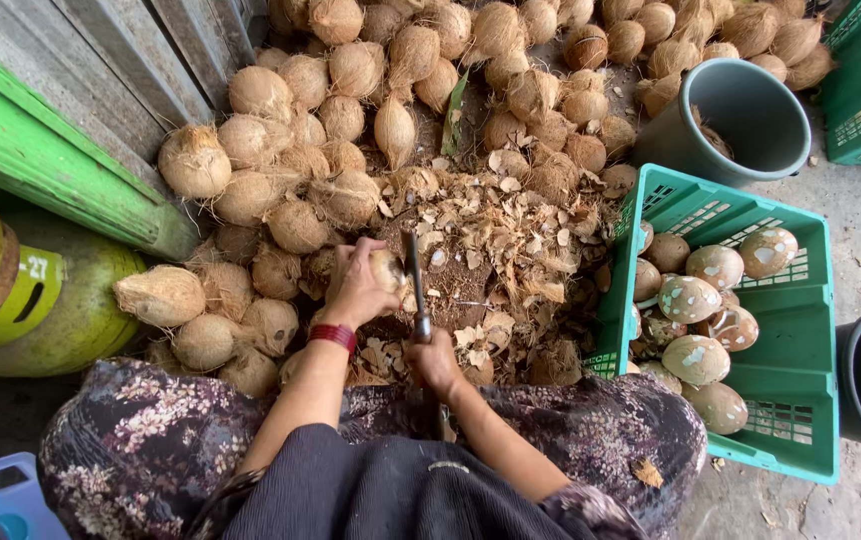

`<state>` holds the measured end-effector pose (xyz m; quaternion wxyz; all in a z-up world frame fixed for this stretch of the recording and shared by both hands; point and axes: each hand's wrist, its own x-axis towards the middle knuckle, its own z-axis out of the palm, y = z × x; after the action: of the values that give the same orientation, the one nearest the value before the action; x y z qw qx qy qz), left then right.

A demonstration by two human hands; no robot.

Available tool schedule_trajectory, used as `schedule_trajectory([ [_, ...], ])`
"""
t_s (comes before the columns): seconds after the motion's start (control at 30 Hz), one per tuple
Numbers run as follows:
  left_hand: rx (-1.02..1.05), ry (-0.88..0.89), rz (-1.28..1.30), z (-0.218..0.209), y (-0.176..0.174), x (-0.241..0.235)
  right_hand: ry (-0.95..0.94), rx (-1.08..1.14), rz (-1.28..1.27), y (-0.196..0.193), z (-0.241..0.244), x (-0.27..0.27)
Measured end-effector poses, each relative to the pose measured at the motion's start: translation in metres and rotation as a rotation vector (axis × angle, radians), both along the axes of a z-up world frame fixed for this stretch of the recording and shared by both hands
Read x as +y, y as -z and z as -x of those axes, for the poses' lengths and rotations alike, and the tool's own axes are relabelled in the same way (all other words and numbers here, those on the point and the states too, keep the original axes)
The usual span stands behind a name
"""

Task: The person sits on the ground and uses a long metal tool to peel the fibrous husk off coconuts. They rotate each coconut while scraping away the husk and place the peeled coconuts into a green crate.

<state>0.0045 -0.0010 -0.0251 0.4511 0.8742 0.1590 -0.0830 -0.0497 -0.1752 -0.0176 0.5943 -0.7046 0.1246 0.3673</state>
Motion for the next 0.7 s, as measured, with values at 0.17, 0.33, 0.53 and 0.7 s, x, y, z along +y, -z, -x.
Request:
schedule_trajectory([
  [0.17, -0.052, -0.056, 0.084, 0.005, 0.001, 0.002, -0.134, -0.158, 0.138, 0.056, -0.001, -0.020],
  [0.33, 0.054, -0.071, -0.044, 0.010, -0.015, 0.003, -0.167, -0.154, 0.139, 0.063, -0.009, -0.027],
  [0.53, 0.134, -0.102, -0.029, 0.009, -0.014, -0.004, -0.144, 0.007, 0.167, 0.055, -0.015, -0.039],
  [0.7, 0.000, -0.105, -0.048, 0.009, -0.007, 0.000, -0.265, -0.145, 0.395, 0.078, -0.010, -0.029],
])
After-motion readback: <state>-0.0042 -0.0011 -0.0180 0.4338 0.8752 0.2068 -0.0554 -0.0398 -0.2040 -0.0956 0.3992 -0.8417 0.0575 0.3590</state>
